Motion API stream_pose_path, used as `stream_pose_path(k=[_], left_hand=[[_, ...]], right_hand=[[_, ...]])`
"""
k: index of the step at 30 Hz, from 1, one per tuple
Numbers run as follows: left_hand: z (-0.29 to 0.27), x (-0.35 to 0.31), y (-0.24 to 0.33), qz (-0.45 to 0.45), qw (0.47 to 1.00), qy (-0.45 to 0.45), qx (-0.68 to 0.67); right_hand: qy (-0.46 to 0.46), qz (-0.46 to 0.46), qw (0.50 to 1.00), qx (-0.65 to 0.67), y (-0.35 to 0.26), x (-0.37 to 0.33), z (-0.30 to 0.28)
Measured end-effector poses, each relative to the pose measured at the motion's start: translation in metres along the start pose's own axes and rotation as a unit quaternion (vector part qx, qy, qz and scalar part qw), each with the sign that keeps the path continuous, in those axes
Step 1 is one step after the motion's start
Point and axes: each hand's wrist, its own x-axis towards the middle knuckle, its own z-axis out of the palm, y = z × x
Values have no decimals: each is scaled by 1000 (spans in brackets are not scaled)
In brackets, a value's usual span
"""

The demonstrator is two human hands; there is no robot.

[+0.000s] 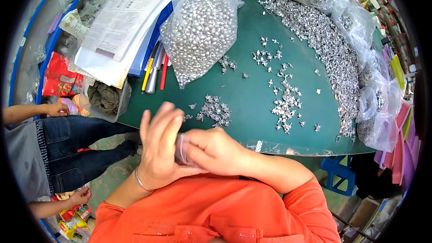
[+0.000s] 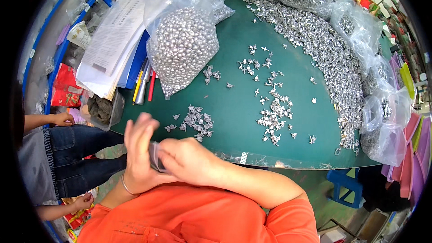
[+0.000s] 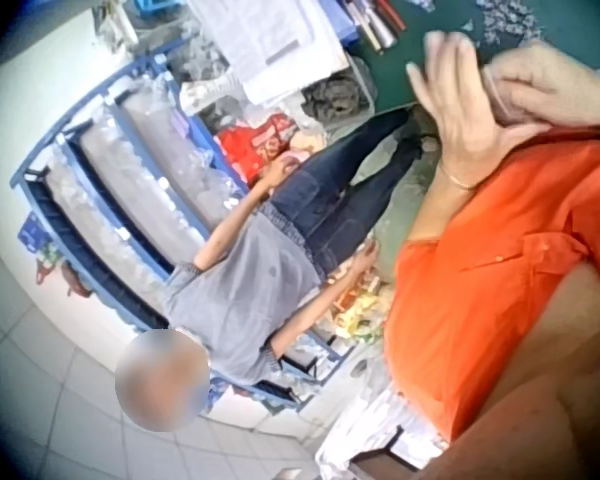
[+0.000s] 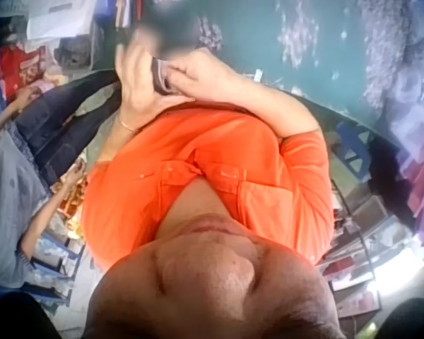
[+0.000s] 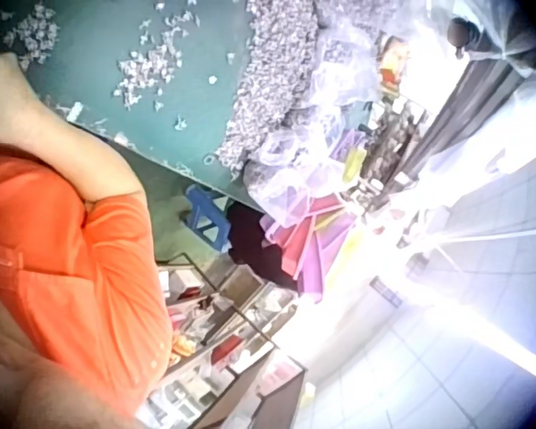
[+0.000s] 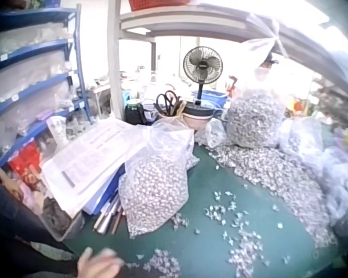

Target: The person sorts small metal hardware parts, places them into small plastic bags, writes on a paper slip, and seals the bags by hand.

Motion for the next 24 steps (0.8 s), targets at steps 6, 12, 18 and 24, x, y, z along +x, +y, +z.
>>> stream_pose_path(k=[6,12,18,24], left_hand=[[26,-30,-23,-102,991,-8,-92],[45,-31,-45,-123,982,74,-124],[62,-41,-64,-148,968,144,-145],[64,-43,-66,-177,962,134,-157]], right_hand=[[257,-118,874,-396,26,18,-71],[244,-58,844,-474,66,16,-127],[350,122,928,-26,19,17,-176],[433,84,885,148,-7,9,-226]])
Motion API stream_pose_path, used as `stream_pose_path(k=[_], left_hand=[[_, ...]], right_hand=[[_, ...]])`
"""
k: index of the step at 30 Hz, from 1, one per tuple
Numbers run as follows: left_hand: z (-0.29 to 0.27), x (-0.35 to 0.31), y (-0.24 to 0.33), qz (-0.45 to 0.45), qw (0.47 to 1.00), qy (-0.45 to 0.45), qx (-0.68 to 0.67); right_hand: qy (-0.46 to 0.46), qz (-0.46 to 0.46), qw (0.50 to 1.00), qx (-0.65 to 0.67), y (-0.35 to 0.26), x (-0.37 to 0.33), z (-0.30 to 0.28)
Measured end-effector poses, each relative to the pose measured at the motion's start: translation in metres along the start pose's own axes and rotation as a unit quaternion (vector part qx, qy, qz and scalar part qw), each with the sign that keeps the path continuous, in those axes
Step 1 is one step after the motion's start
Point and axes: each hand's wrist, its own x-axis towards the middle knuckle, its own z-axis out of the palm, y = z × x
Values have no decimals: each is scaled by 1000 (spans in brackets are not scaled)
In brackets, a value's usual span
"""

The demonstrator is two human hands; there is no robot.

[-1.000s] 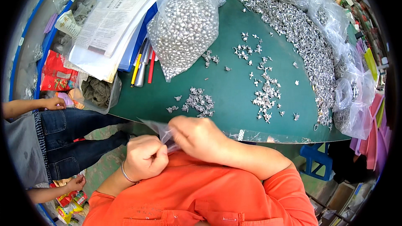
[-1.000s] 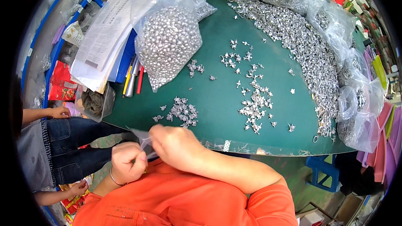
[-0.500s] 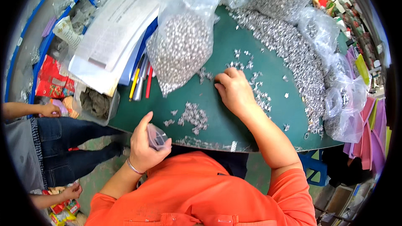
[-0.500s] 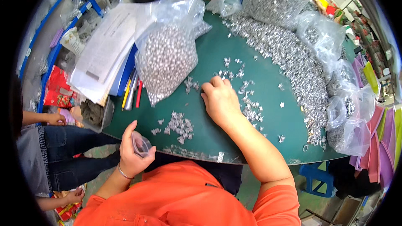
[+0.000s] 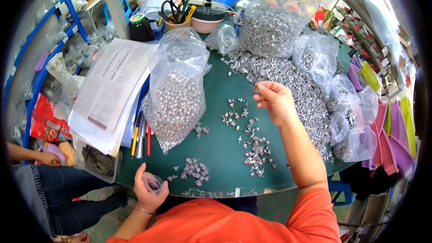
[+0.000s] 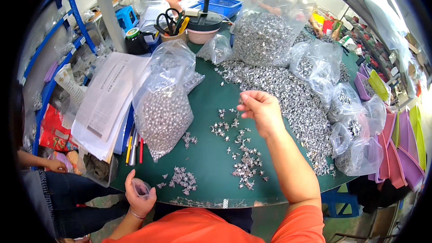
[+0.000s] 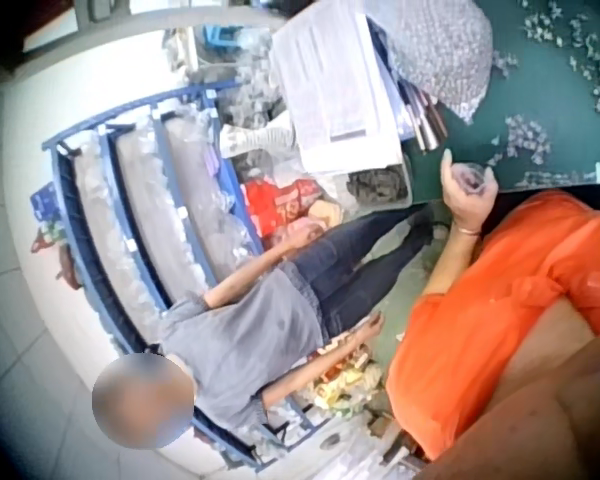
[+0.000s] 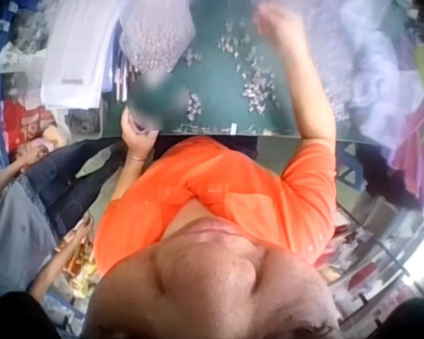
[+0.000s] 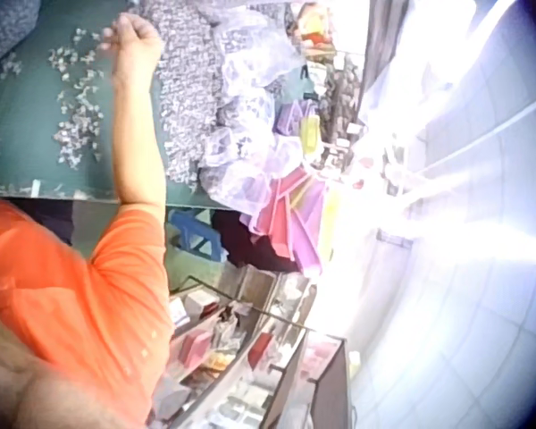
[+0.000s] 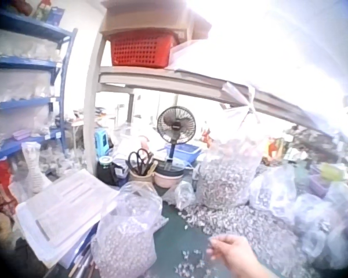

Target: The person sorts small metal hardware parts, places them into small plastic bags, writes on a paper slip, and seals the bags by hand.

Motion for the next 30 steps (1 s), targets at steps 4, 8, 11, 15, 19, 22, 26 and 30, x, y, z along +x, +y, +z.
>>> stream_pose_path(k=[4,8,11,15,19,22,26,30], left_hand=[[1,-7,-5,-39,999,1,-5],[0,-10,-7,-25,1000,8,-11],[-5,-13,-6,-54,998,-17,-32],[-10,-10,-8,-10,997,-34,-62],[-14,-9,-14,-15,998,-64,-12],[-10,-7,-12,-24,998,-60,14],[-13,-17,-16,-59,997,-50,7],[-7,-21,-8,-78,995,-2,66]], right_hand=[[107,-45,993,30,-21,24,-45],[209,-141,967,34,-42,75,-114],[292,-204,933,53,-68,112,-166],[354,-213,910,41,-90,185,-177],[385,-218,863,-244,-91,284,-191],[296,-174,910,-234,-94,329,-186],[178,-136,955,-195,-85,367,-180],[152,-147,817,-536,-94,302,-153]])
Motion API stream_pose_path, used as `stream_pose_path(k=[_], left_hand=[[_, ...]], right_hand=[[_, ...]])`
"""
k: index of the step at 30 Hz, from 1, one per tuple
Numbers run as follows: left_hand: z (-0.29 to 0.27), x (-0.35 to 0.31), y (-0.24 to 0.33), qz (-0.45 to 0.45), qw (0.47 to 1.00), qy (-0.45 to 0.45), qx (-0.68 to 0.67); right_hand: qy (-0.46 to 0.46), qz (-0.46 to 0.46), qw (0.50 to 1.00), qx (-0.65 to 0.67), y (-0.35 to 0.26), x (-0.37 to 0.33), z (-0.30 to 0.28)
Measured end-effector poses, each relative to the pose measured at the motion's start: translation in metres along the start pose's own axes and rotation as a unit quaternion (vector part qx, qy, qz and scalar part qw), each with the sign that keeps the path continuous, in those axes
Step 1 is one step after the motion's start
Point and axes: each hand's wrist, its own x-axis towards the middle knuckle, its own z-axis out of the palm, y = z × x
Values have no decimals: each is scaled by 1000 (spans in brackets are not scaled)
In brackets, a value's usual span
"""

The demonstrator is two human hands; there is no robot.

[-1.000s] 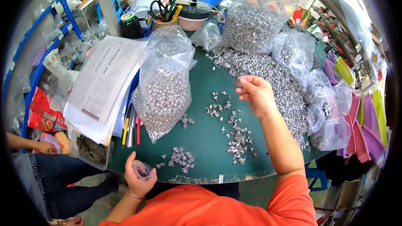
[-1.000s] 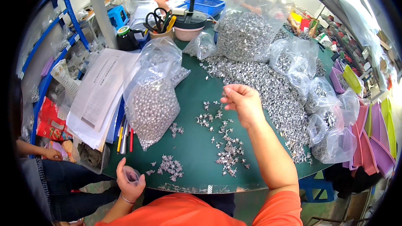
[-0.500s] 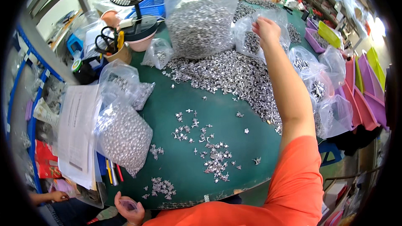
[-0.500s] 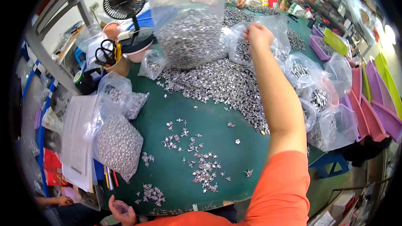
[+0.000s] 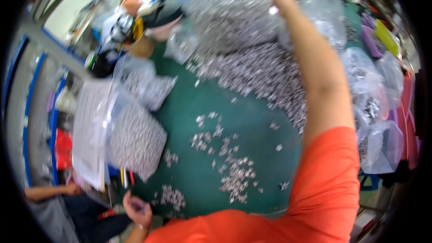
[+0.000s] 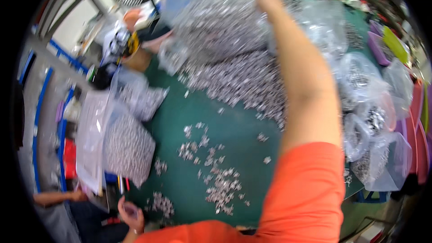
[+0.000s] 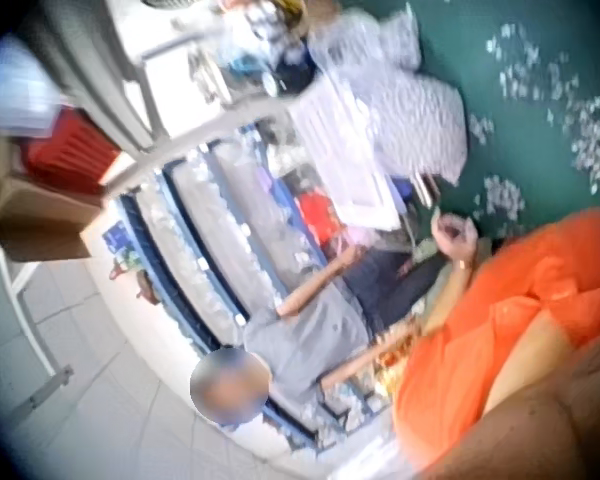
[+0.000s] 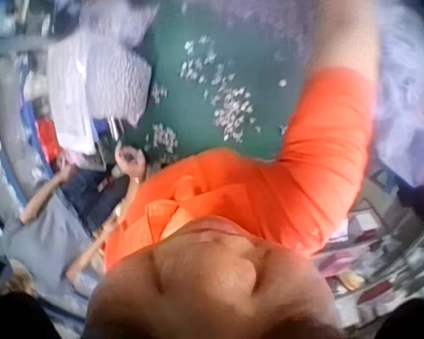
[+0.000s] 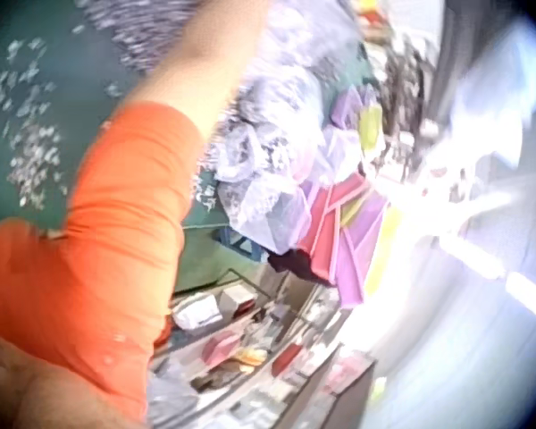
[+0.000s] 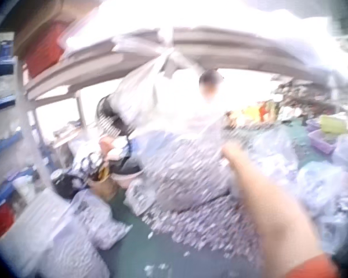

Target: The person sorts small metal hardware parts, places them into small plastic bags, writes on a paper slip, and seals the bags by hand.

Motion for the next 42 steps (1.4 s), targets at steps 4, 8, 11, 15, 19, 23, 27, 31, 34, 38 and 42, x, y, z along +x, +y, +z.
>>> stream_pose_path(k=[4,8,11,15,19,23,27,31,34,38,42], left_hand=[[7,26,15,12,998,-29,-51],[5,19,20,23,996,-8,-80],[6,19,19,27,997,1,-76],[8,23,22,31,995,-1,-91],[10,20,18,52,989,-1,-139],[9,19,12,101,984,5,-145],[6,14,7,108,981,7,-162],[-2,17,22,94,979,-48,-176],[-16,16,27,100,984,-58,-132],[-32,14,21,89,990,-7,-110],[-36,15,15,68,995,37,-59]], right_hand=[[179,-1,831,526,38,-41,-37],[287,-43,804,520,-10,-148,-42],[140,-102,908,381,-46,-243,-20],[-156,-481,845,172,-116,-352,41],[-175,-555,802,133,-142,-387,94],[-220,-504,820,156,-138,-385,86],[-164,-469,847,191,-154,-399,70],[-171,-539,798,208,-198,-432,68],[-202,-603,754,164,-235,-449,83],[-105,-680,724,47,-282,-448,118],[-105,-680,720,-91,-295,-441,141]])
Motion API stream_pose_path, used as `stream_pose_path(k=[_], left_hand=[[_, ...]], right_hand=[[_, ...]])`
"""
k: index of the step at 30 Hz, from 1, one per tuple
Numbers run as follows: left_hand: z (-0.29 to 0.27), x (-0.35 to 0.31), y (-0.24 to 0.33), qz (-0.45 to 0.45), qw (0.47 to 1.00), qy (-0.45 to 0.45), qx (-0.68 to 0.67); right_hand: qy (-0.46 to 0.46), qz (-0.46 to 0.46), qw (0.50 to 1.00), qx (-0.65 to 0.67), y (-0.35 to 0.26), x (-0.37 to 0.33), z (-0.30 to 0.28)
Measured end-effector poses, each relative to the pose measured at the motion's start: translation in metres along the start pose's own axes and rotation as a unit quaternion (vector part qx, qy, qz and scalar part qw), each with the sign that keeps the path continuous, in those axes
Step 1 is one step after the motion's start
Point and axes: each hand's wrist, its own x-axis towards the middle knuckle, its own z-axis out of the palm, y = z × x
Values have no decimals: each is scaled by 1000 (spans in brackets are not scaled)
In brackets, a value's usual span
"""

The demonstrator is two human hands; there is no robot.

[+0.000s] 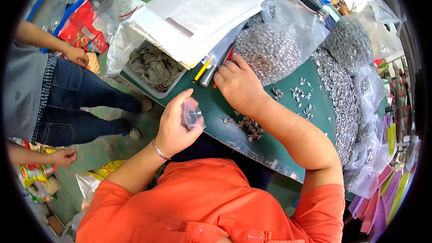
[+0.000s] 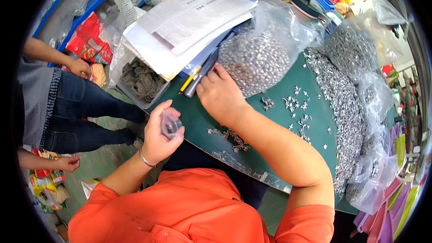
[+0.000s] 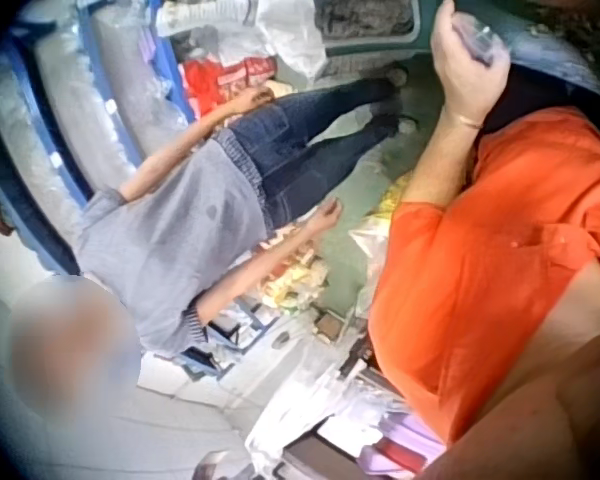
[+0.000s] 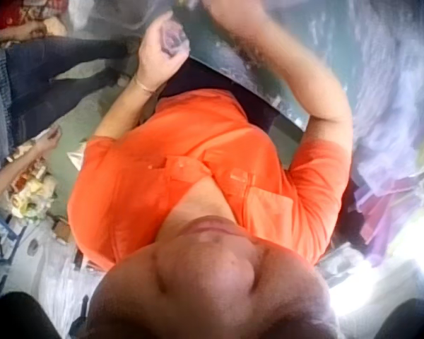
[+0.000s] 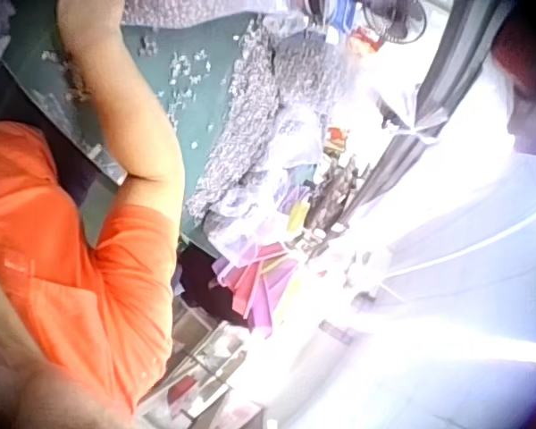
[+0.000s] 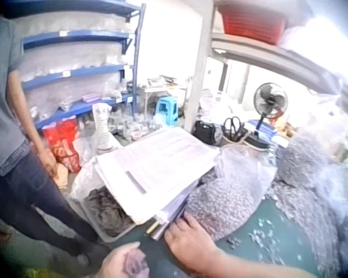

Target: The person sorts small metal hardware parts, places them into small plastic bags, writes on a paper slip, and seals the bags by hand.

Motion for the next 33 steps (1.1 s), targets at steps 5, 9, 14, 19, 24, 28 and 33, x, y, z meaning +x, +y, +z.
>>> stream_pose_path(k=[5,9,14,19,24,28,33], left_hand=[[11,27,-2,30,996,1,86],[21,40,-11,39,993,-30,112],[23,44,-13,30,989,-10,146],[26,47,4,39,998,18,39],[51,63,10,-32,991,-107,68],[69,86,15,-23,986,-128,101],[81,113,2,62,984,-79,148]], right_hand=[[-38,-16,996,-77,12,-9,0],[-45,-26,997,-55,17,-13,-9],[-43,-60,994,-82,23,-14,-12],[163,-32,977,-137,47,-38,-45],[264,362,893,41,80,-20,-101],[214,373,893,129,108,-28,-88],[292,277,913,69,121,-28,-79]])
